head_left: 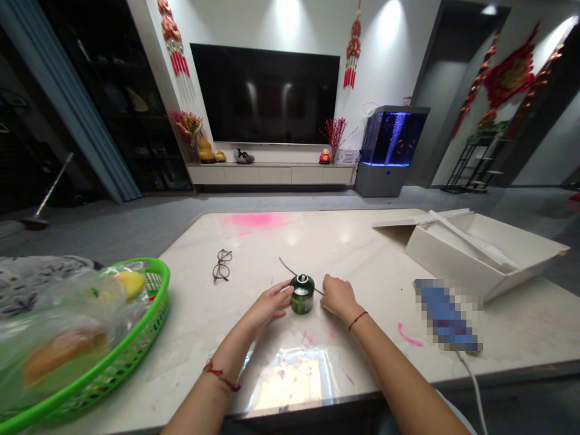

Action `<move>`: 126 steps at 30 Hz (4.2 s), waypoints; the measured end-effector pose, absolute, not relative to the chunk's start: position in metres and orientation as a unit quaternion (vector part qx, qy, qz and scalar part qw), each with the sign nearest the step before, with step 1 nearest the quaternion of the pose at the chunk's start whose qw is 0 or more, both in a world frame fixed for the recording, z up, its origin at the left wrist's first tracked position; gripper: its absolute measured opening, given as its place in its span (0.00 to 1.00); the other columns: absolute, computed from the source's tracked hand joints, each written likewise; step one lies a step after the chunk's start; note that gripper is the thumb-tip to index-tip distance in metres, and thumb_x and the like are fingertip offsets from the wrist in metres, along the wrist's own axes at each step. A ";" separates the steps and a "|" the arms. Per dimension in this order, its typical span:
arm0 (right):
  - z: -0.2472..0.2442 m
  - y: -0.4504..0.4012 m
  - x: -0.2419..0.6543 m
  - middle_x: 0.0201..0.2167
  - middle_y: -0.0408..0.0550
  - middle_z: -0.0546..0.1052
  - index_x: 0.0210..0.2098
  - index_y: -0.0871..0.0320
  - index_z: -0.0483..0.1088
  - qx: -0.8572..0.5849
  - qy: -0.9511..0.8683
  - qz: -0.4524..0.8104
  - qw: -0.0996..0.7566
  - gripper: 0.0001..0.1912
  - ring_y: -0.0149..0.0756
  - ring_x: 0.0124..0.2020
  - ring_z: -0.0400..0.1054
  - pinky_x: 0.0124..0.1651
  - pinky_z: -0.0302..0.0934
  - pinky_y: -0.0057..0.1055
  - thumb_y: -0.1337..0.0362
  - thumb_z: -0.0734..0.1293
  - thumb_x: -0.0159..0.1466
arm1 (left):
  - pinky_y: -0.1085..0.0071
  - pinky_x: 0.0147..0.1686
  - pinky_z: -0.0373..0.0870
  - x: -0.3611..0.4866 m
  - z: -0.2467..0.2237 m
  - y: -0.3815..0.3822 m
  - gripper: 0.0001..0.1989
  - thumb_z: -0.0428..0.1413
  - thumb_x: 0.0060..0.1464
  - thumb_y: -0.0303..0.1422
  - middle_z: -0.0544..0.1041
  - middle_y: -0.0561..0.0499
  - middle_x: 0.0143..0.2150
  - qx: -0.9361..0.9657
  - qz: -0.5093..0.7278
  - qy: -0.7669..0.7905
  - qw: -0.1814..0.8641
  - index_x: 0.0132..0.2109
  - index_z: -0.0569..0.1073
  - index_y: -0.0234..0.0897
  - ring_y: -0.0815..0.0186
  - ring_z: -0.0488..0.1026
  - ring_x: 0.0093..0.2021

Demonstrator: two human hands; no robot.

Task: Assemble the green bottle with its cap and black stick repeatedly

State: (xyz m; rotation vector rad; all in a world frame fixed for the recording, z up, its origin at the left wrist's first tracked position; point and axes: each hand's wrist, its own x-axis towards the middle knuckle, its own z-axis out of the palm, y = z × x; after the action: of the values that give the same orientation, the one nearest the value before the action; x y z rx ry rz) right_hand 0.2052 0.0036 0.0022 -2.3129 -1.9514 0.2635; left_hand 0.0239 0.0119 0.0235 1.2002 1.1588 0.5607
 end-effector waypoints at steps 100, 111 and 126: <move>0.099 -0.008 0.247 0.21 0.42 0.70 0.33 0.62 0.72 -0.435 -0.389 0.122 0.803 0.17 0.26 0.21 0.62 0.28 0.58 0.26 0.53 0.67 0.53 | 0.66 0.49 0.61 0.023 0.016 0.015 0.31 0.54 0.47 0.49 0.68 0.45 0.57 0.539 0.252 0.509 0.622 0.57 0.62 0.45 0.59 0.66 0.55; 0.095 -0.007 0.251 0.27 0.45 0.73 0.33 0.62 0.72 -0.419 -0.369 0.160 0.814 0.17 0.24 0.21 0.61 0.28 0.59 0.27 0.54 0.67 0.53 | 0.65 0.50 0.60 0.023 0.017 0.015 0.29 0.53 0.50 0.46 0.68 0.45 0.56 0.533 0.249 0.509 0.628 0.57 0.62 0.44 0.60 0.65 0.55; 0.091 -0.005 0.251 0.22 0.42 0.71 0.33 0.62 0.72 -0.445 -0.383 0.136 0.798 0.17 0.25 0.20 0.61 0.27 0.58 0.26 0.53 0.66 0.53 | 0.65 0.50 0.60 0.023 0.015 0.016 0.31 0.55 0.47 0.49 0.68 0.44 0.57 0.533 0.254 0.504 0.630 0.57 0.62 0.44 0.58 0.65 0.55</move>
State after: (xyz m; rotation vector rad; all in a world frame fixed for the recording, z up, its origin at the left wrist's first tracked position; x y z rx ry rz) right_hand 0.2507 -0.0052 0.0913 -0.9557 -0.8227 0.2917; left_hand 0.0226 0.0165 0.0148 1.2216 1.1539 0.5823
